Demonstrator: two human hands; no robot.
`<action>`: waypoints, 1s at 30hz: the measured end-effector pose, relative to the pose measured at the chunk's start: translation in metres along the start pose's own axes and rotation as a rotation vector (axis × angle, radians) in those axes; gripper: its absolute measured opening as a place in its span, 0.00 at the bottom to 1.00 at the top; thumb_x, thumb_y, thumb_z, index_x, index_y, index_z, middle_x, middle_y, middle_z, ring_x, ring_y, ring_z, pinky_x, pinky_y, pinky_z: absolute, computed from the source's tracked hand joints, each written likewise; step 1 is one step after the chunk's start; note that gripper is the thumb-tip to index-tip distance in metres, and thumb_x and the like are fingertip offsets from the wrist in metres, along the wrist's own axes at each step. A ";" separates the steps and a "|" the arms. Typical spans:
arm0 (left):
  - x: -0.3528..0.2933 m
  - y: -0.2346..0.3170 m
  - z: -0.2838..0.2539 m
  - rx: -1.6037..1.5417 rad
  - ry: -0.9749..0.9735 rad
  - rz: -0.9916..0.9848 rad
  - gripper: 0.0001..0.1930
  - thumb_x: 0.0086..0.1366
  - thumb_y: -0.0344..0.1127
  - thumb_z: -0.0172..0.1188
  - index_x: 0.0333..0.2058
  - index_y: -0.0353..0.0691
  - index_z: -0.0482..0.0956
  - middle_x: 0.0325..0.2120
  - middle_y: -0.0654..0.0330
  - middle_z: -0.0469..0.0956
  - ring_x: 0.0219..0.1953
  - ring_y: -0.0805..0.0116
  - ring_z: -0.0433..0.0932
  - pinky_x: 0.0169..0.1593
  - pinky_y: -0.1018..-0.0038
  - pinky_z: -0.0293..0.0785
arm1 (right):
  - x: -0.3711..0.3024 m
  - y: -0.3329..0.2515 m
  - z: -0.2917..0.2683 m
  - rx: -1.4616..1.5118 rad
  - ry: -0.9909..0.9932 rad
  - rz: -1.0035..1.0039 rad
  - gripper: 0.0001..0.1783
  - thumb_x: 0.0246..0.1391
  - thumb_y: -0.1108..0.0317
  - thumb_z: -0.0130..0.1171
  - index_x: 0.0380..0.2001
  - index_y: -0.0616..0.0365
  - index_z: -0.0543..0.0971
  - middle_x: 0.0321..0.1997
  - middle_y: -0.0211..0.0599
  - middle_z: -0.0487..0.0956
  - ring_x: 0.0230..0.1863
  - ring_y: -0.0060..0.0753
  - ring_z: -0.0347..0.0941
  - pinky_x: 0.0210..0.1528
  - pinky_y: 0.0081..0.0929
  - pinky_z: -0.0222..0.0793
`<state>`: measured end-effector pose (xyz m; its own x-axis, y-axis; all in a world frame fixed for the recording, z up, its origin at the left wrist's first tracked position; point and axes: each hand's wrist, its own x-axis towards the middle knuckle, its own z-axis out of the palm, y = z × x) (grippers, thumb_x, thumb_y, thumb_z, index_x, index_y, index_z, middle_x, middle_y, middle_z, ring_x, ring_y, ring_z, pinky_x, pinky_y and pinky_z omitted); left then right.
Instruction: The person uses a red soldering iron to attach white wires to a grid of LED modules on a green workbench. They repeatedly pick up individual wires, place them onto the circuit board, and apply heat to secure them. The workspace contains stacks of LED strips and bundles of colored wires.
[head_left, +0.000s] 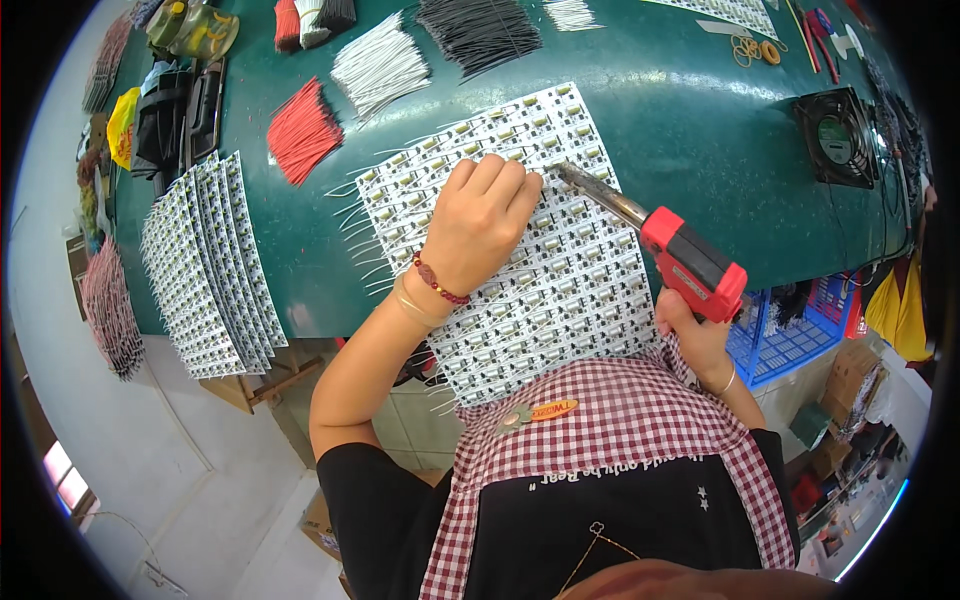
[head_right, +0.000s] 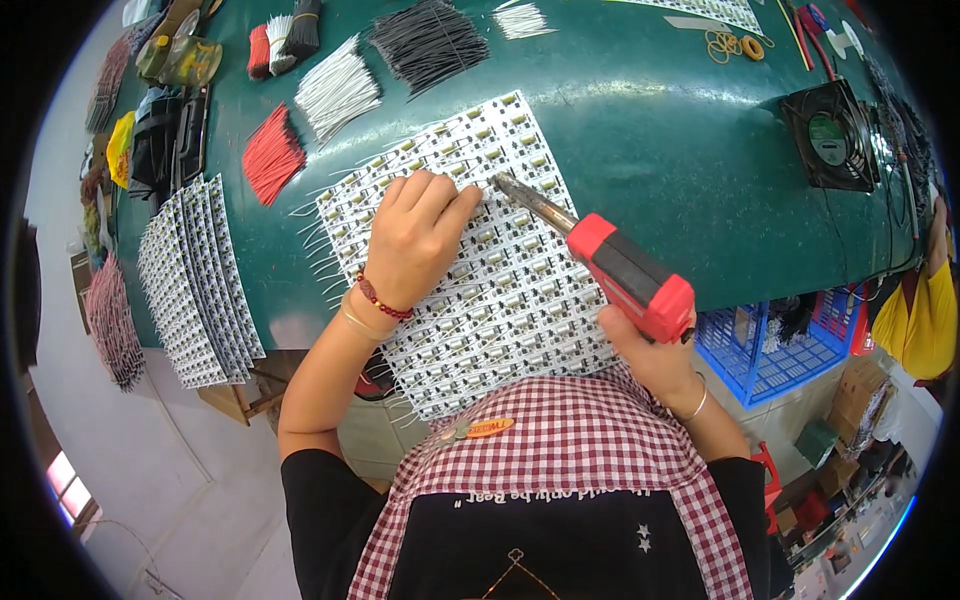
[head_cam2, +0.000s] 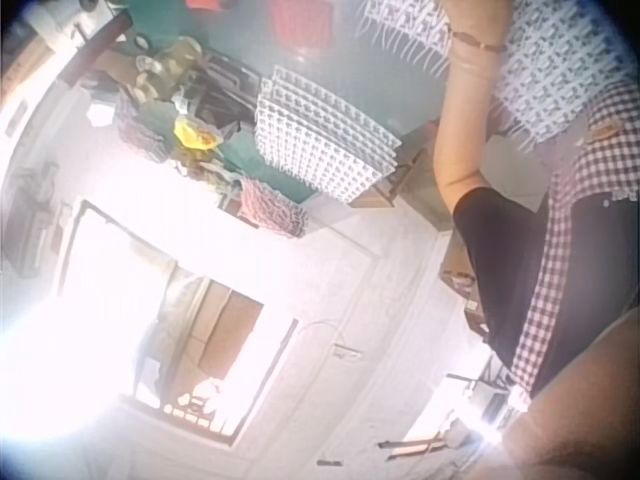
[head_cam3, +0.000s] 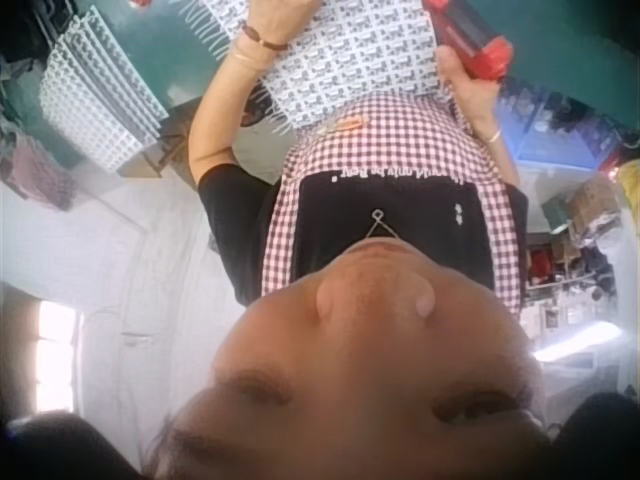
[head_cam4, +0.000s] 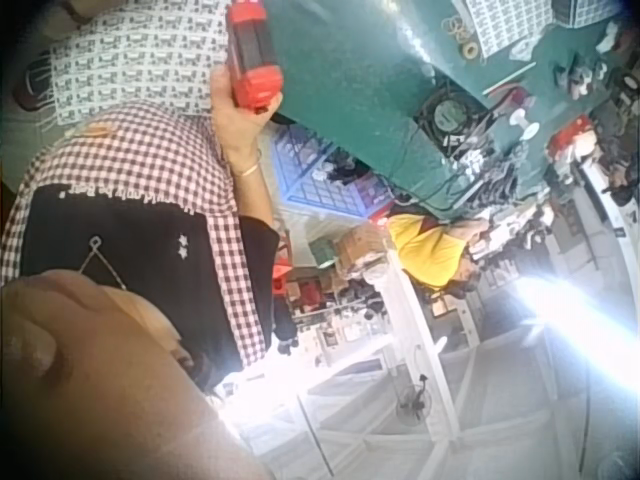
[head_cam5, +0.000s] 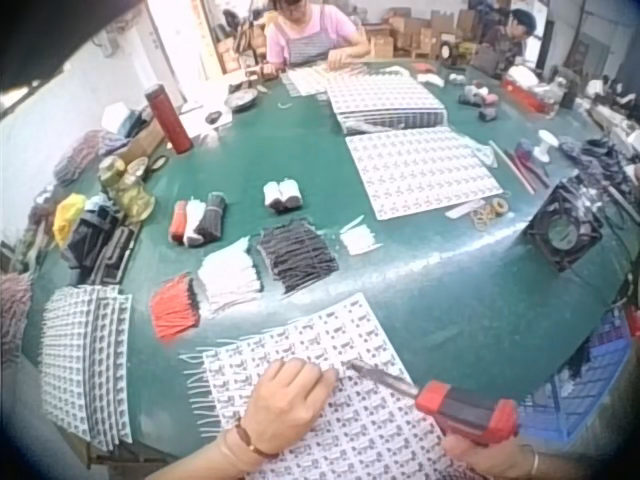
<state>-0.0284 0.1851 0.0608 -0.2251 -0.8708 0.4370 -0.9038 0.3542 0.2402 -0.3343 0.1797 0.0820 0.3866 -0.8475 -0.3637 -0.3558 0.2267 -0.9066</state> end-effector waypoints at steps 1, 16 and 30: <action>0.000 0.000 0.000 0.001 -0.001 -0.001 0.09 0.51 0.26 0.62 0.34 0.38 0.80 0.24 0.61 0.67 0.30 0.65 0.69 0.35 0.70 0.66 | 0.000 0.001 -0.001 0.009 -0.001 -0.007 0.17 0.53 0.68 0.69 0.45 0.61 0.79 0.36 0.29 0.80 0.33 0.19 0.74 0.36 0.22 0.72; 0.002 0.007 -0.010 0.170 0.024 0.031 0.09 0.50 0.27 0.60 0.33 0.38 0.79 0.27 0.63 0.70 0.34 0.68 0.72 0.36 0.71 0.66 | -0.005 -0.016 0.001 0.179 0.037 -0.068 0.22 0.63 0.67 0.55 0.55 0.70 0.69 0.18 0.33 0.71 0.16 0.22 0.65 0.20 0.21 0.60; -0.004 0.015 -0.006 -0.057 -0.007 -0.099 0.17 0.46 0.21 0.60 0.37 0.41 0.82 0.23 0.62 0.66 0.28 0.65 0.69 0.32 0.71 0.68 | -0.015 -0.006 -0.002 0.194 -0.025 -0.027 0.26 0.63 0.59 0.57 0.55 0.69 0.69 0.18 0.33 0.71 0.16 0.21 0.65 0.20 0.21 0.61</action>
<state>-0.0392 0.1958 0.0675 -0.1381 -0.9047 0.4029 -0.8996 0.2848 0.3311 -0.3397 0.1896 0.0935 0.4158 -0.8428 -0.3419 -0.1758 0.2943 -0.9394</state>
